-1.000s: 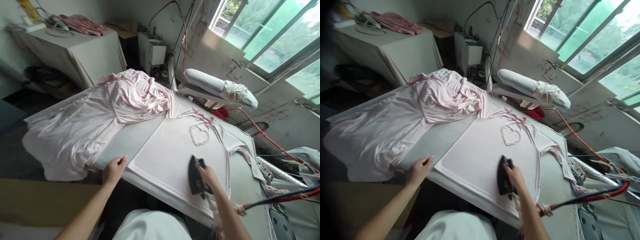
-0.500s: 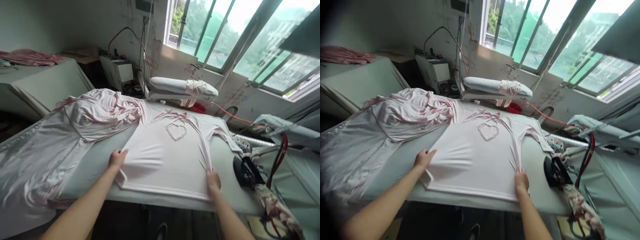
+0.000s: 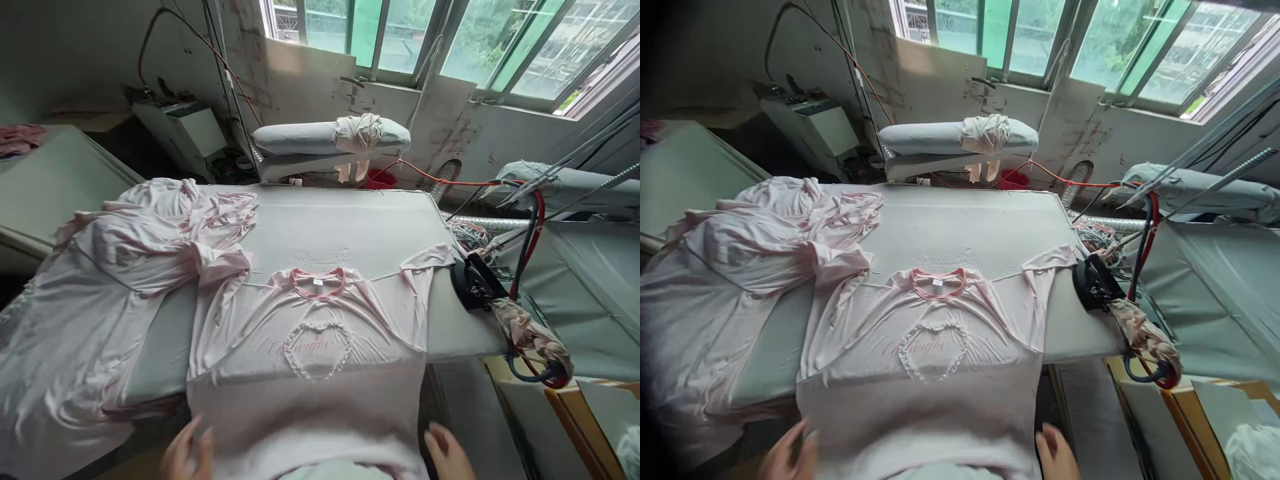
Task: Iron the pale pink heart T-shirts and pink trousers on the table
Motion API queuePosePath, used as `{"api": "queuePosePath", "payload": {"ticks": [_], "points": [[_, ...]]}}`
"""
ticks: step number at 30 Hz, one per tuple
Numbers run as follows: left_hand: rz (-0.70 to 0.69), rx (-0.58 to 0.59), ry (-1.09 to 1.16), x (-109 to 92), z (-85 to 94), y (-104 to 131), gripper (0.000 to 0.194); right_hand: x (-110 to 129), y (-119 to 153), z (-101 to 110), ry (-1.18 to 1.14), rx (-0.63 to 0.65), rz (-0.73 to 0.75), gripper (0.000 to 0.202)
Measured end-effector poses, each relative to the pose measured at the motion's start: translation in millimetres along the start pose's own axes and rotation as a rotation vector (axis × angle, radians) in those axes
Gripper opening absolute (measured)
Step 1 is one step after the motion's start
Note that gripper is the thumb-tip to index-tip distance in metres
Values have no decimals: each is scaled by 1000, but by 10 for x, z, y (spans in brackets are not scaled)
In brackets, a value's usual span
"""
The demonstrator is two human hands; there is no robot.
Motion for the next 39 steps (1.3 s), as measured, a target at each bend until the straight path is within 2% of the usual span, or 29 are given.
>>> {"api": "queuePosePath", "payload": {"ticks": [1,3,4,6,8,10,12,14,15,17,19,20,21,22,24,25,26,27,29,31,33,35,37,39], "points": [[-141,-10,42,-284,-185,-195,46,374,-256,48,-89,3,61,44],[-412,166,27,-912,-556,-697,50,1230,-807,132,-163,-15,198,44],[-469,193,-20,-1206,-685,-989,50,1669,-1078,145,-166,-20,286,42],[-424,136,-121,-1697,-828,-1586,51,2451,-1578,114,-115,-71,451,39],[-411,99,-199,-2060,-879,-2072,46,2993,-2017,11,31,-94,475,38],[-496,207,-270,-2285,-916,-2401,39,3264,-2383,-127,197,22,364,37],[-535,362,-355,-2367,-935,-2624,33,3334,-2653,-213,280,163,256,32],[-477,421,-448,-2368,-912,-2795,37,3310,-2840,-196,278,177,224,22],[-461,412,-478,-2375,-890,-2851,36,3284,-2909,-155,267,138,217,19],[-484,318,-455,-2456,-845,-2864,30,3248,-3008,-70,240,84,198,20],[-495,222,-307,-2627,-848,-2716,24,3285,-3080,-38,188,69,214,20],[-465,252,-204,-2735,-901,-2584,25,3337,-3114,-56,153,69,239,21],[-395,361,-109,-2850,-1003,-2425,27,3402,-3148,-97,115,70,272,24],[-289,556,-24,-2969,-1153,-2243,32,3472,-3179,-157,76,70,306,28],[35,1064,169,-3202,-1520,-1851,41,3572,-3228,-291,7,81,355,38],[227,1258,293,-3315,-1687,-1693,41,3581,-3242,-333,-21,97,366,41],[395,1368,422,-3420,-1830,-1591,37,3550,-3249,-335,-52,117,367,40],[516,1400,542,-3511,-1948,-1551,30,3476,-3247,-287,-55,153,362,35],[608,1348,671,-3644,-2112,-1606,15,3195,-3228,-25,107,268,320,22],[579,1283,626,-3723,-2195,-1724,13,2799,-3216,434,379,353,232,20],[537,1225,550,-3770,-2226,-1810,14,2426,-3234,944,572,329,143,19],[476,1158,482,-3787,-2216,-1828,16,2184,-3246,1301,595,210,99,8],[418,1102,442,-3764,-2173,-1786,22,2105,-3158,1389,583,26,100,22],[260,1039,346,-3716,-2098,-1733,27,2184,-2896,1209,480,-207,135,37]]}}
Point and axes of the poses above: each hand's wrist, its own y-axis away from the middle knuckle, its own z-axis out of the back of the hand, x = y × z, the point moved 3 cm from there along -y, towards the middle knuckle, and after that the axes turned 8 degrees about z, right-handed, at the moved point
